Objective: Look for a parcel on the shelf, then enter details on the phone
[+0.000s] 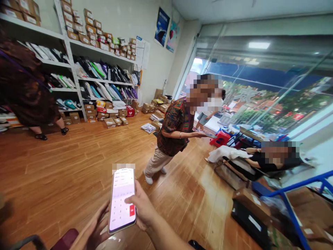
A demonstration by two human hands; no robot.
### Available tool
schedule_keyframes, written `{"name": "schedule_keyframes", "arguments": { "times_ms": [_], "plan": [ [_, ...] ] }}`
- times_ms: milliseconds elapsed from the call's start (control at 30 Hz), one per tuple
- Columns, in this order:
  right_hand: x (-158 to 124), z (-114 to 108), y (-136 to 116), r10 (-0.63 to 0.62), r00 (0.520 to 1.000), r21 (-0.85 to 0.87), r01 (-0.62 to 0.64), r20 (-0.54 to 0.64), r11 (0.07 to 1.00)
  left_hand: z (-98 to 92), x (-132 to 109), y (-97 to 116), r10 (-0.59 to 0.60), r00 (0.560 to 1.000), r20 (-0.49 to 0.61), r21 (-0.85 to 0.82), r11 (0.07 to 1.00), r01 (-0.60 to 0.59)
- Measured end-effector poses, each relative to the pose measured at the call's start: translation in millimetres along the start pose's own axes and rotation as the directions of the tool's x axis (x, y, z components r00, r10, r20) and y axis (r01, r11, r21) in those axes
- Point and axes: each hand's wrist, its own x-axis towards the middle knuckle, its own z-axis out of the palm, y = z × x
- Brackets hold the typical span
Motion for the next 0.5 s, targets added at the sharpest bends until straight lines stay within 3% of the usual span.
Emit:
{"name": "schedule_keyframes", "arguments": {
  "times_ms": [67, 133, 300, 500],
  "plan": [
    [-14.4, -10.3, -16.9, -0.061, 0.998, -0.001, 0.061, -0.025, 0.998, 60.5, 9.7, -9.1, 0.032, 0.998, 0.050, -0.015, 0.999, -0.031],
    [-31.3, -25.4, -35.1, -0.122, 0.992, 0.008, 0.122, -0.014, 0.993, 106.7, 19.5, -17.4, 0.028, 0.997, 0.068, 0.070, 0.997, -0.033],
    [-76.0, -85.8, -76.5, -0.244, 0.969, 0.013, 0.244, -0.025, 0.970, 178.4, 40.1, -53.3, 0.056, 0.992, 0.111, 0.316, 0.945, -0.088],
    [-130.6, -187.6, -119.5, -0.391, 0.920, -0.012, 0.391, -0.039, 0.920, 272.9, 50.0, -135.2, -0.002, 0.973, 0.229, 0.265, 0.962, -0.060]
  ]
}}
